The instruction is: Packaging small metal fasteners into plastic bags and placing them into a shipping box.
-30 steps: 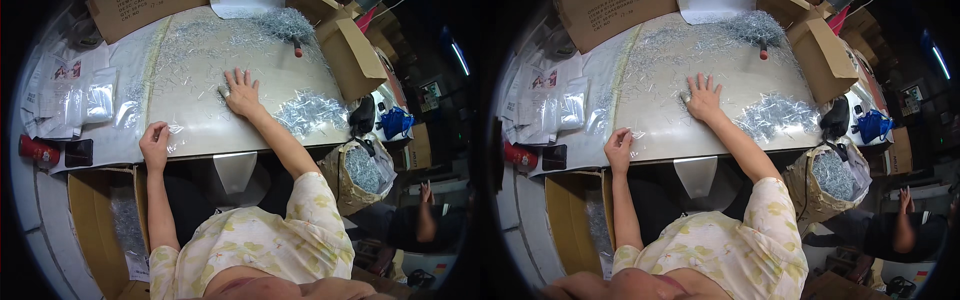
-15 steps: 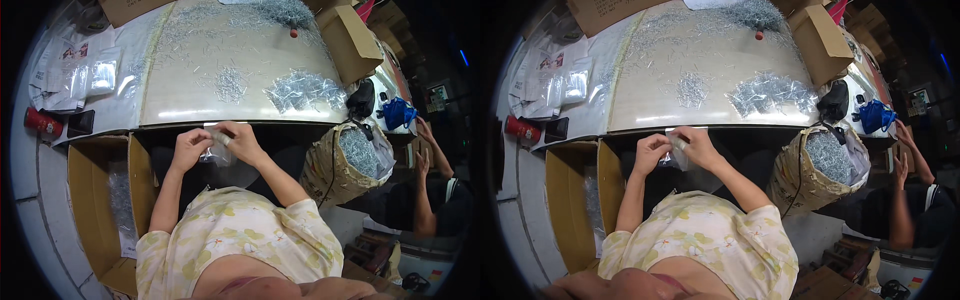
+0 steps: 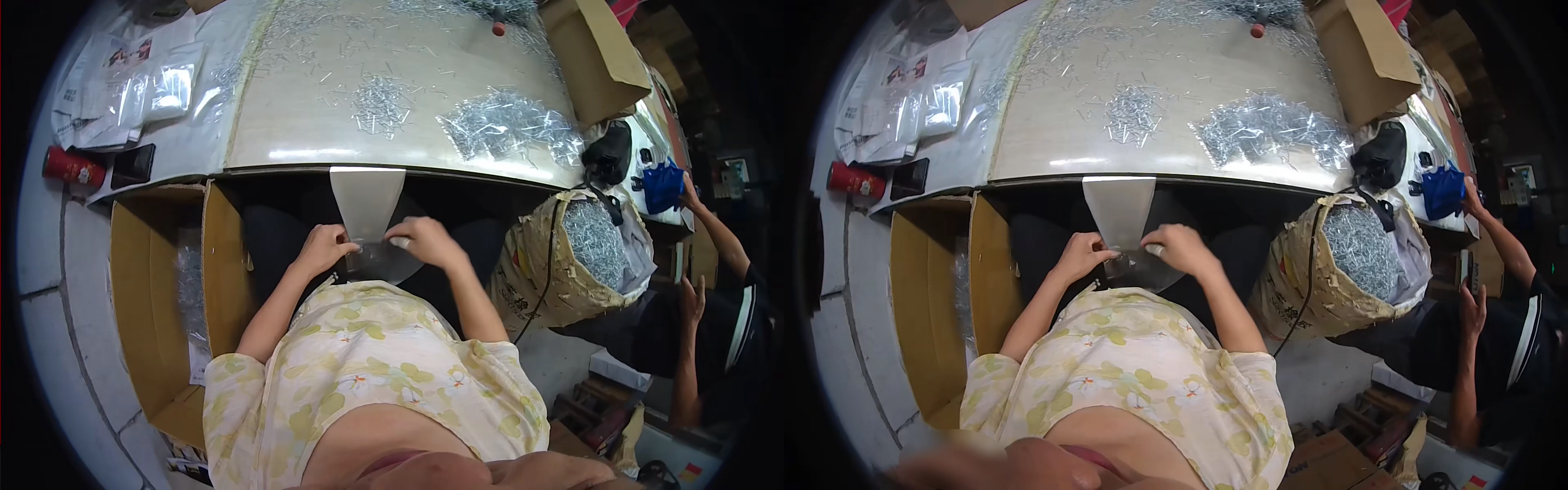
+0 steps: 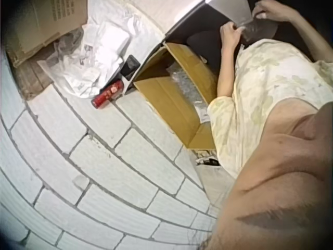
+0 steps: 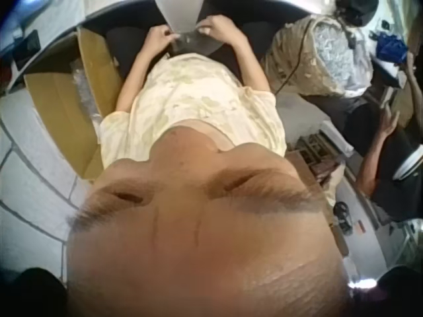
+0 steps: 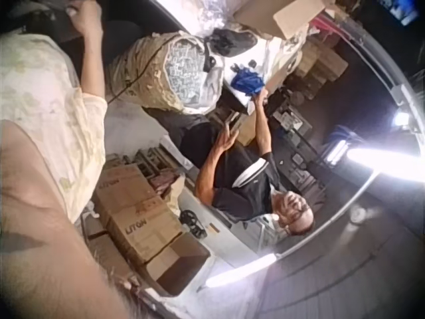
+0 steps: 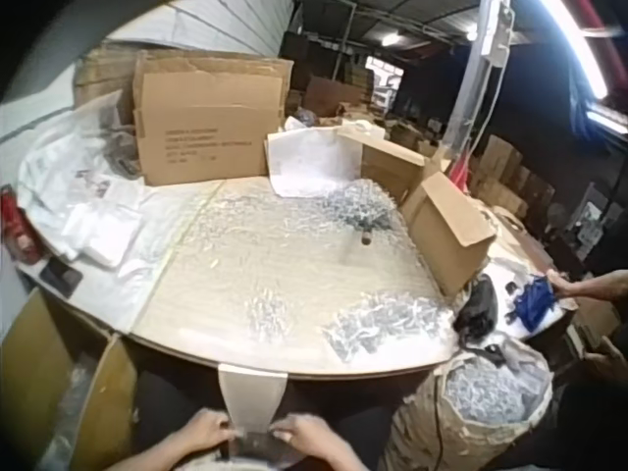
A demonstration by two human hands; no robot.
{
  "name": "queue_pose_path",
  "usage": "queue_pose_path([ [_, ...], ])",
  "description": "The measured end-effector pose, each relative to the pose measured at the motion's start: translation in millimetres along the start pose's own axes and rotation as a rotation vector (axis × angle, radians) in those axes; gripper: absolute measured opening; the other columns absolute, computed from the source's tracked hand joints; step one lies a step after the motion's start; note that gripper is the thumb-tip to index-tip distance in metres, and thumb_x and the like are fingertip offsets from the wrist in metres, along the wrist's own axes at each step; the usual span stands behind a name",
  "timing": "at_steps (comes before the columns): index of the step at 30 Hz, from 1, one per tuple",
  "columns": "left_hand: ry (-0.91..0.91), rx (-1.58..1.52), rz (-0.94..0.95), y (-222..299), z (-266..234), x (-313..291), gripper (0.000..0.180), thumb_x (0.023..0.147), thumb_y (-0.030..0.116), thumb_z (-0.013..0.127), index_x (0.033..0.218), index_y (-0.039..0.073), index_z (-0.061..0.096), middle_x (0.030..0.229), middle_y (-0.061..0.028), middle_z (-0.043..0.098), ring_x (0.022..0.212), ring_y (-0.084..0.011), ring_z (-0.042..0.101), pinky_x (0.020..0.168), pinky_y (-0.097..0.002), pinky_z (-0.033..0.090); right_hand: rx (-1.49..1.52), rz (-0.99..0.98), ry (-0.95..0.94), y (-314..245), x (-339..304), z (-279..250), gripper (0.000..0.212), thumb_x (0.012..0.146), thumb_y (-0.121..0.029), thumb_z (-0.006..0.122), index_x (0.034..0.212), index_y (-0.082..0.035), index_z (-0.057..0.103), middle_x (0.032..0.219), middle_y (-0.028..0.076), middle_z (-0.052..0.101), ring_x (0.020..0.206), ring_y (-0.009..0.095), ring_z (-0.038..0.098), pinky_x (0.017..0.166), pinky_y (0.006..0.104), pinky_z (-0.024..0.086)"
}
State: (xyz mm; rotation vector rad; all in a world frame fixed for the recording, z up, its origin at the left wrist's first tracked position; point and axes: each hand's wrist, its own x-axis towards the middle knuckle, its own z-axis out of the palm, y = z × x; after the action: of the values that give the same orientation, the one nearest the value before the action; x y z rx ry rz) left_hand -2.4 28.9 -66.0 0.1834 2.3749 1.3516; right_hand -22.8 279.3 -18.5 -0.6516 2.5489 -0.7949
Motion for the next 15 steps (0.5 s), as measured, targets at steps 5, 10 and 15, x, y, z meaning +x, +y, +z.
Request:
queue_pose_path([
  [5, 0.103, -0.335, 0.007, -10.0, 6.3, 4.2, 0.037, 0.074, 0.002, 0.075, 0.108, -0.005, 0.06, 0.08, -0.0073, 0.068, 0.071, -0.011, 0.063, 0.066, -0.0264, 0.051, 0.195, -0.063, 0.343, -37.5, 28.9, -74.4, 0.023, 0.083, -0.007, 0.065, 0.105, -0.002, 0.067, 0.104, 0.015, 0.067, 0.086, 0.031, 0.066, 0.074, 0.0351, 0.052],
  [10, 0.116, -0.642, -0.007, -2.1, -7.5, 13.3, 0.039, 0.075, -0.002, 0.073, 0.111, -0.004, 0.059, 0.083, -0.006, 0.066, 0.073, -0.0081, 0.062, 0.065, -0.0227, 0.051, -0.357, -0.266, 0.601, -12.1, 129.3, -89.6, 0.031, 0.087, -0.006, 0.056, 0.116, -0.005, 0.063, 0.127, 0.013, 0.059, 0.118, 0.032, 0.055, 0.096, 0.0372, 0.046],
  [15, 0.094, -0.566, -0.005, -26.0, 2.2, 16.9, 0.022, 0.077, 0.003, 0.073, 0.096, -0.002, 0.065, 0.082, -0.0037, 0.066, 0.073, -0.0073, 0.061, 0.065, -0.0224, 0.049, -0.176, -0.153, 0.416, -25.4, 126.2, -108.1, 0.033, 0.089, -0.007, 0.052, 0.12, -0.005, 0.062, 0.132, 0.013, 0.055, 0.128, 0.031, 0.046, 0.104, 0.0379, 0.04],
])
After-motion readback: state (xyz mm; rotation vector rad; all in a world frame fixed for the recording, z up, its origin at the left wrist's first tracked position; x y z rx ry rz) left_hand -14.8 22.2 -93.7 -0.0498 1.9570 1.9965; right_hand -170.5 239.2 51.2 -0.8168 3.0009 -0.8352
